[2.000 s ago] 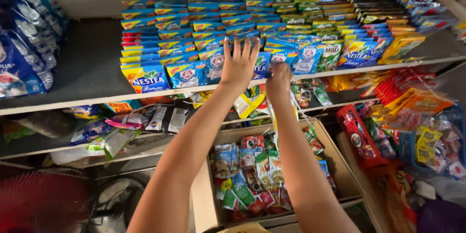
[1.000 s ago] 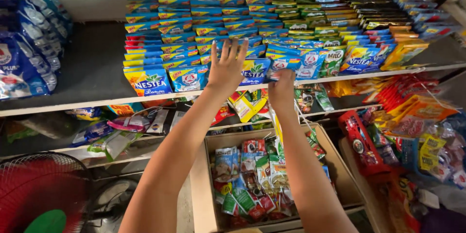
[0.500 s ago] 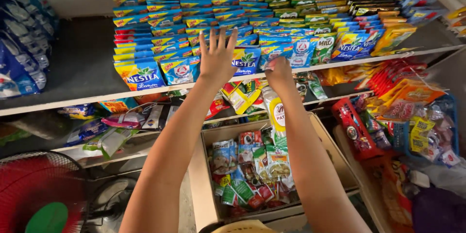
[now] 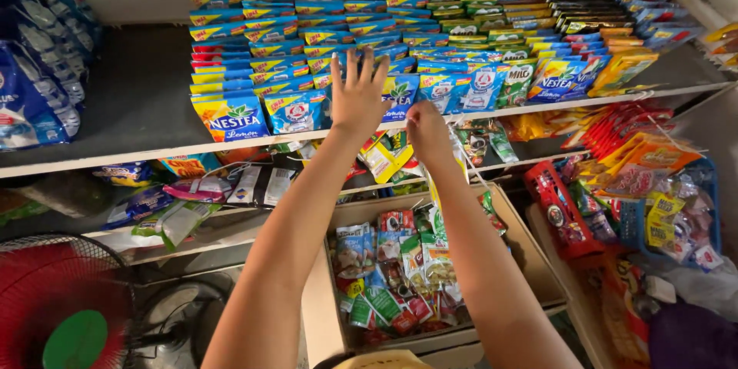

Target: Organize and hang spice and condiment packets on store shelves from a cardboard box.

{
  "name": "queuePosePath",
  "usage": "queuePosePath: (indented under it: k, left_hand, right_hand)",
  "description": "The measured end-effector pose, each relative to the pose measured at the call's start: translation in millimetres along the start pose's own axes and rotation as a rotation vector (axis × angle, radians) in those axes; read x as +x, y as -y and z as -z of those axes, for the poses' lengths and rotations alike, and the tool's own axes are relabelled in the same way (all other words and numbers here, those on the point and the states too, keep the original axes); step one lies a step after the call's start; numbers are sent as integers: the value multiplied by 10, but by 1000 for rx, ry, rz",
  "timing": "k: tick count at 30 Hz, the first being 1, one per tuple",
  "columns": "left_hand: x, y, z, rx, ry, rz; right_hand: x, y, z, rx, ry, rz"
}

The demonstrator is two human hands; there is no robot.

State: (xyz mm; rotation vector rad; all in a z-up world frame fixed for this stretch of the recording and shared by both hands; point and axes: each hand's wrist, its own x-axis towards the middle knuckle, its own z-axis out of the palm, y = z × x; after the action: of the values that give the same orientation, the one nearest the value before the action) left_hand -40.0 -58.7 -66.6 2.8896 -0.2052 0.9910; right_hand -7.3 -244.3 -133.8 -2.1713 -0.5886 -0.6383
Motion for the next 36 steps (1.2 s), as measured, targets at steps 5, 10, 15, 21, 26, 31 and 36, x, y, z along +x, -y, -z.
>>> queuePosePath:
  k: [5,10,15,21,26,31,36]
  left_hand:
    - [-34,-81,162,108,91,-11]
    - [-107,-76,182,13,32,-51]
    - [-163,-58,174,-26,-30,-74]
    - [-181,-1,228,-66,15,-66]
    - [-229,41,166,-89,-11,-72]
    - [-571,-213,178,-347,-174,-31]
    - [-1434,-706,-281,-527,-173,70]
  right_hand:
    - [-51,78,76,28,-26,53]
    - [-74,197,91,44,-77,-19]
    - [-20,153,-22,-94,-123,-79]
    - [-55,181,109,-39,-81,-73]
    - [-181,494,263,8,43,-289]
    - [-931,468,268,38,148,-40]
    - [-2151,25,269,5,514,-147]
